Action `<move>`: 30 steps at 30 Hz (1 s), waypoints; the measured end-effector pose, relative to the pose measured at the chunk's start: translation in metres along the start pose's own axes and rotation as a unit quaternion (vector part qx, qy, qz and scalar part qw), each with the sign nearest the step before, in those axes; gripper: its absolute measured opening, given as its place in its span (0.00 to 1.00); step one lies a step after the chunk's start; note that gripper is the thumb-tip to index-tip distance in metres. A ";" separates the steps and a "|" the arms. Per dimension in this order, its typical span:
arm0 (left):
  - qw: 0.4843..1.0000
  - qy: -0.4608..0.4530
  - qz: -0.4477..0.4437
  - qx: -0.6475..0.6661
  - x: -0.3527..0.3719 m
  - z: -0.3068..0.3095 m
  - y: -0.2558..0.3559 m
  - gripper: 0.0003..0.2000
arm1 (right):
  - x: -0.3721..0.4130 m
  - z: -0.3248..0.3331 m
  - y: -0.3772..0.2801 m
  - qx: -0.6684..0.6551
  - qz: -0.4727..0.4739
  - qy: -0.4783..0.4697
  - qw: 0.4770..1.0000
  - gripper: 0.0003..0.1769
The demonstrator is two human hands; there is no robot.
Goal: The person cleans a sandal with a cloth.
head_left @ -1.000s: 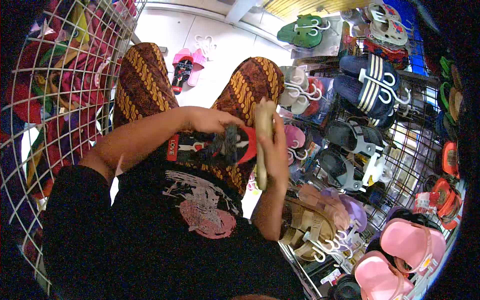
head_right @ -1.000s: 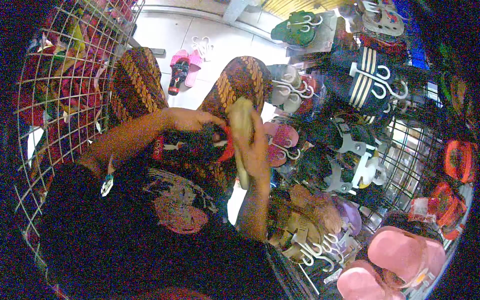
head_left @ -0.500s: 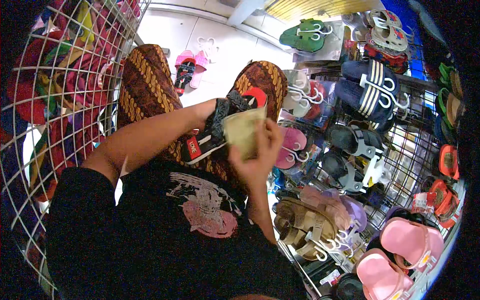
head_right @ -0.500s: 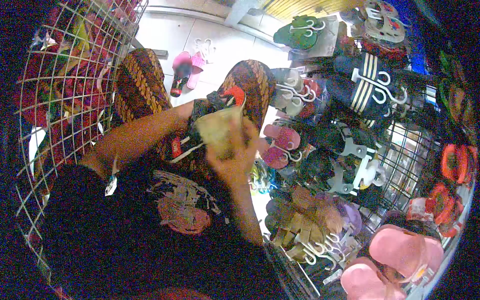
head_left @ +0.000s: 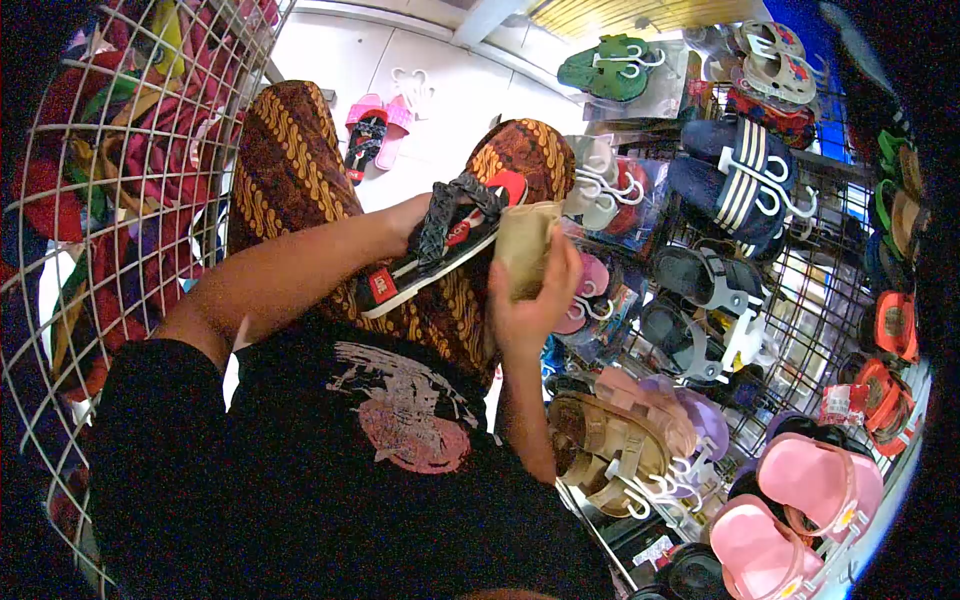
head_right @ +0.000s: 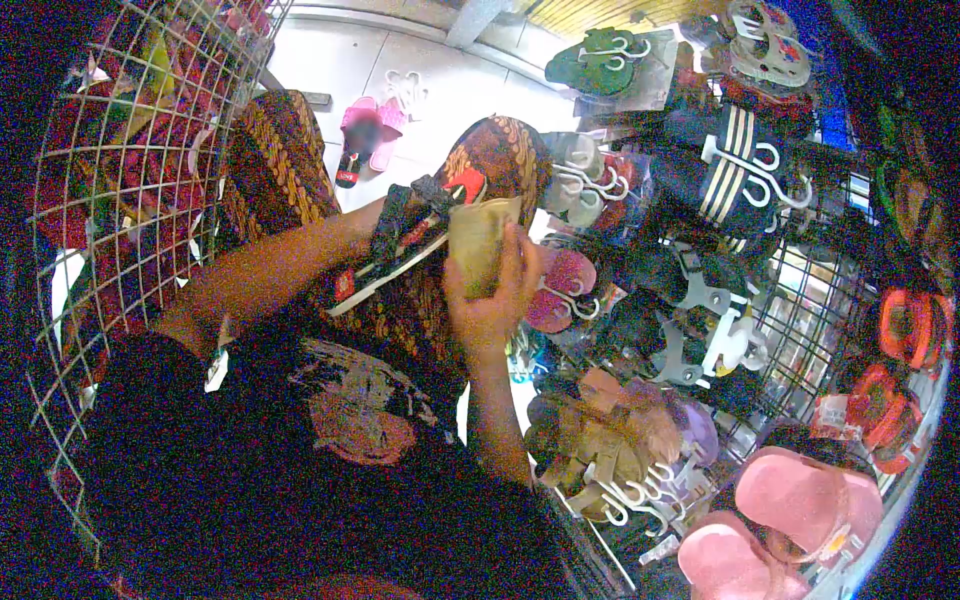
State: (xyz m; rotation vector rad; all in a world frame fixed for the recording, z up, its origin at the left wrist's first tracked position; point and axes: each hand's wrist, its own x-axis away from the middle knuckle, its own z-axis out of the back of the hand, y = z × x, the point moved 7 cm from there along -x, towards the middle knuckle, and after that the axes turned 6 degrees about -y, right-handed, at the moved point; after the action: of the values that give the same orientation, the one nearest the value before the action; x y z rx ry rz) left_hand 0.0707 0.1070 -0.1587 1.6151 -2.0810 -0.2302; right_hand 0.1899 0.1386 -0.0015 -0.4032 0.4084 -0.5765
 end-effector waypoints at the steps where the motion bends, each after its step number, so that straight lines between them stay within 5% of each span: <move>1: 1.000 -0.002 0.000 0.001 -0.001 0.000 0.000 0.12 | 0.000 0.000 -0.001 0.000 -0.002 0.004 1.000 0.42; 5: 1.000 -0.005 0.001 0.003 -0.003 -0.001 0.002 0.12 | 0.024 -0.020 -0.047 -0.068 0.197 -0.187 0.960 0.44; 8: 1.000 -0.008 0.006 0.005 -0.006 0.001 0.000 0.12 | 0.006 -0.010 -0.010 -0.039 0.049 -0.043 0.997 0.45; 11: 1.000 -0.011 0.008 0.010 -0.006 0.001 -0.001 0.12 | 0.002 -0.004 -0.002 0.014 -0.012 -0.014 1.000 0.45; 15: 1.000 -0.011 0.009 0.010 -0.006 0.001 0.000 0.12 | 0.019 -0.019 -0.053 -0.050 0.209 -0.185 0.959 0.45; 18: 1.000 -0.011 0.016 0.010 -0.008 0.003 -0.003 0.12 | 0.006 -0.012 -0.009 -0.039 0.127 -0.033 0.991 0.45; 21: 1.000 -0.014 0.020 0.011 -0.008 0.004 -0.006 0.13 | -0.007 -0.008 0.003 -0.012 0.008 -0.001 1.000 0.43; 24: 0.999 -0.019 0.023 0.011 -0.006 0.004 -0.005 0.13 | 0.015 -0.021 -0.042 -0.037 0.186 -0.129 0.973 0.45; 27: 0.999 -0.018 0.028 0.004 -0.005 0.005 -0.005 0.13 | 0.010 -0.017 -0.026 -0.036 0.169 -0.081 0.982 0.44; 30: 0.999 -0.021 0.035 0.008 -0.005 0.006 -0.006 0.13 | -0.007 -0.006 0.003 0.002 0.041 0.000 0.999 0.43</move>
State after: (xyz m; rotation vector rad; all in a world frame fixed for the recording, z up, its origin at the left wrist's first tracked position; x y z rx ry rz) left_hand 0.0743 0.1086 -0.1675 1.5571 -2.1710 -0.2247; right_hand 0.1834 0.1432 -0.0057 -0.3815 0.4221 -0.4973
